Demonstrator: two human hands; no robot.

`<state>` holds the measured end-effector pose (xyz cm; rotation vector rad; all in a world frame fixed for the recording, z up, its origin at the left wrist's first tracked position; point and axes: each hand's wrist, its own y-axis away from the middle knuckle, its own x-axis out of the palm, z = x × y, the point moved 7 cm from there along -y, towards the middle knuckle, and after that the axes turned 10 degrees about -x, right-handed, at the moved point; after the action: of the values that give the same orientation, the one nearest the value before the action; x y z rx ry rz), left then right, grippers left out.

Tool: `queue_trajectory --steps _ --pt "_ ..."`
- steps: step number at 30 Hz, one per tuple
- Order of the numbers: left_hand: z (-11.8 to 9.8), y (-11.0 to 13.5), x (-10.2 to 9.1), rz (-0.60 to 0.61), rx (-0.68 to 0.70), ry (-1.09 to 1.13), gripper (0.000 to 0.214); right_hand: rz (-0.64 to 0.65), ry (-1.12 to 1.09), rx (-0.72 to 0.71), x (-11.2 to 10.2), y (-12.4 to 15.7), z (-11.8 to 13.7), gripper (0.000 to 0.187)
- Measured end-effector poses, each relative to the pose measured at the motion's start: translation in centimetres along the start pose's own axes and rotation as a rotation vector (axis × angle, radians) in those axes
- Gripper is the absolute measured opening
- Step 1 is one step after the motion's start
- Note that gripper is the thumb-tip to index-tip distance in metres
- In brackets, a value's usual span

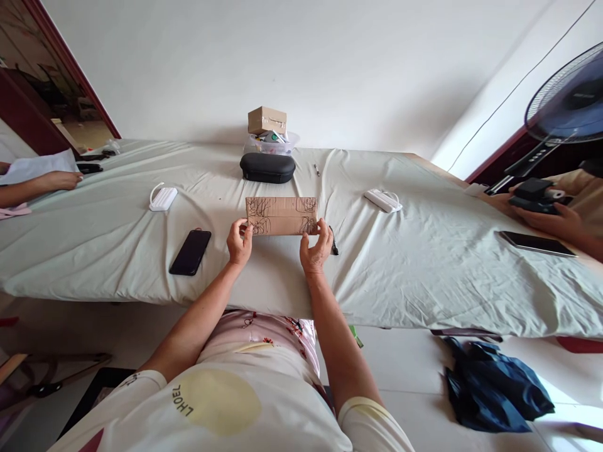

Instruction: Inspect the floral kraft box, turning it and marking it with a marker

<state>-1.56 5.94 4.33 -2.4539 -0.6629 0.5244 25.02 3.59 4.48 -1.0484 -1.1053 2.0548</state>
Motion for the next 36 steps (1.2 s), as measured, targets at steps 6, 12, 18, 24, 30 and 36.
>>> queue_trajectory --steps 6,12,18,24,30,36 --pt "-1.6 0.5 -0.3 -0.056 0.193 -0.027 0.052 -0.193 -0.040 -0.093 -1.9 -0.5 1.3 0.028" --pt "-2.1 1.0 0.2 -0.017 0.253 -0.141 0.052 -0.270 -0.078 -0.141 -2.7 -0.7 2.0 0.019" --pt "-2.7 1.2 0.7 -0.008 0.241 -0.295 0.044 -0.144 0.084 -0.158 -1.9 -0.6 2.7 0.021" --pt "-4.2 1.9 1.5 0.062 0.310 -0.423 0.046 -0.057 0.199 -0.147 -0.8 -0.5 3.2 0.025" --pt "-4.5 2.1 2.5 0.167 0.313 -0.415 0.062 0.159 0.237 -0.104 0.5 -0.6 3.9 0.044" --pt "-3.8 1.3 3.3 0.213 0.222 -0.330 0.061 0.368 0.303 -0.064 1.6 -1.0 5.2 0.060"
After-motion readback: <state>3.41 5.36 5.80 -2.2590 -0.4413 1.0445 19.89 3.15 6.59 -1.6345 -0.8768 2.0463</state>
